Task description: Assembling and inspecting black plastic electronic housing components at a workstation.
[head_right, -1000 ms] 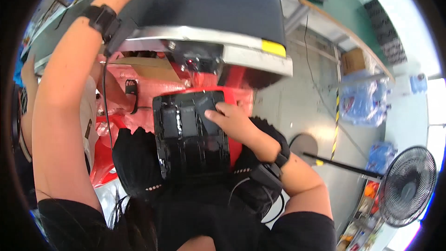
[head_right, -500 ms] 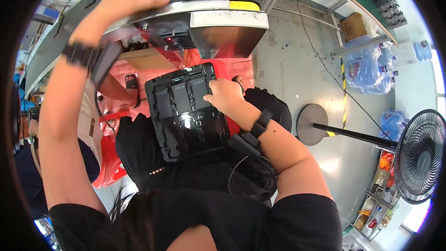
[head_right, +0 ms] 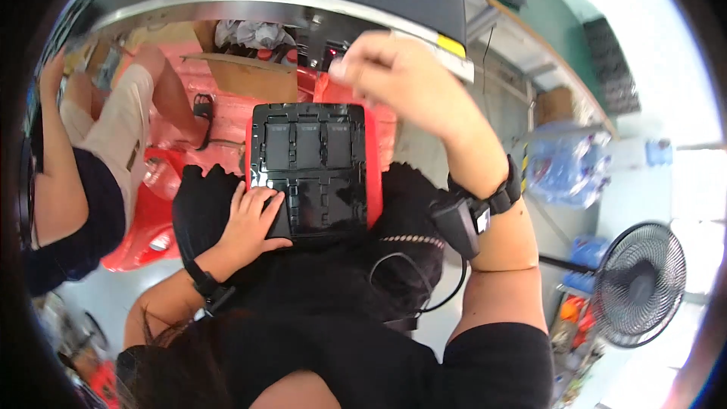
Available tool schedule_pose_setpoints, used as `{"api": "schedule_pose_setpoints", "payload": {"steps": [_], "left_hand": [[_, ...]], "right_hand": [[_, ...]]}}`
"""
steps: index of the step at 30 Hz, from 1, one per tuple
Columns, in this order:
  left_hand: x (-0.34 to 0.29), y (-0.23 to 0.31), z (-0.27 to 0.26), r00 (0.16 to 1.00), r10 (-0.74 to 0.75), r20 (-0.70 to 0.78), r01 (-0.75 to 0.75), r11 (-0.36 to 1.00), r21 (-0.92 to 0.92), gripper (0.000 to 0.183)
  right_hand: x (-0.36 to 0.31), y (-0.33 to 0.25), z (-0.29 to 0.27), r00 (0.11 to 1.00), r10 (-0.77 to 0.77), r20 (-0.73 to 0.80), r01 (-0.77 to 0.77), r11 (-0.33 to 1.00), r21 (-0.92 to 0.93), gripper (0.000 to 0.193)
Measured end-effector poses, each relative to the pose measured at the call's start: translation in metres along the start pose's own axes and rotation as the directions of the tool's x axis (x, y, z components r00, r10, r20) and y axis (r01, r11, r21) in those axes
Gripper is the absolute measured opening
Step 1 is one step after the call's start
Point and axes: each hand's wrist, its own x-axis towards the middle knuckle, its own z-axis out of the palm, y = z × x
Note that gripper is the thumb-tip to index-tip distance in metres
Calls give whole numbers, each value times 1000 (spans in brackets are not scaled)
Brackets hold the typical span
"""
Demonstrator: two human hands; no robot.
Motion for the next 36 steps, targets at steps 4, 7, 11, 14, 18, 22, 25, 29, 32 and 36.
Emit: {"api": "schedule_pose_setpoints", "payload": {"steps": [4, 7, 11, 14, 18, 22, 25, 29, 32, 36], "left_hand": [[-6, -11, 8, 999, 19, -45, -18, 999, 39, 78], [-4, -13, 7, 998, 22, -62, -18, 998, 61, 71], [-8, -14, 6, 999, 29, -38, -29, 1000, 2, 67], [-4, -18, 7, 999, 41, -20, -42, 999, -28, 68], [10, -27, 6, 996, 89, -18, -90, 994, -67, 71], [5, -29, 11, 995, 66, -78, -73, 993, -88, 72], [9, -30, 13, 997, 55, -51, -61, 988, -142, 72], [12, -16, 12, 998, 28, -56, -35, 992, -125, 69], [8, -3, 10, 999, -10, -53, 6, 997, -78, 66], [-1, 4, 16, 999, -15, -48, 14, 999, -31, 65]], "right_hand": [[82, -27, -30, 962, -94, -255, 89, 996, -32, 23], [155, -24, -46, 921, -91, -380, 42, 990, -137, 35], [210, -24, -34, 838, 234, -492, -451, 805, -386, 55], [228, 3, -47, 807, 268, -526, -533, 712, -457, 56], [232, 30, -101, 859, 243, -450, -399, 870, -291, 41], [142, -12, -29, 971, -86, -222, 138, 963, 230, 39], [43, -5, 38, 975, 41, -220, -52, 998, -46, 32], [-53, 95, 124, 935, 346, 85, -348, 937, 14, 32], [-80, 131, 165, 928, 361, 95, -313, 891, -328, 39], [-78, 126, 166, 936, 344, 69, -237, 766, -598, 44]]}}
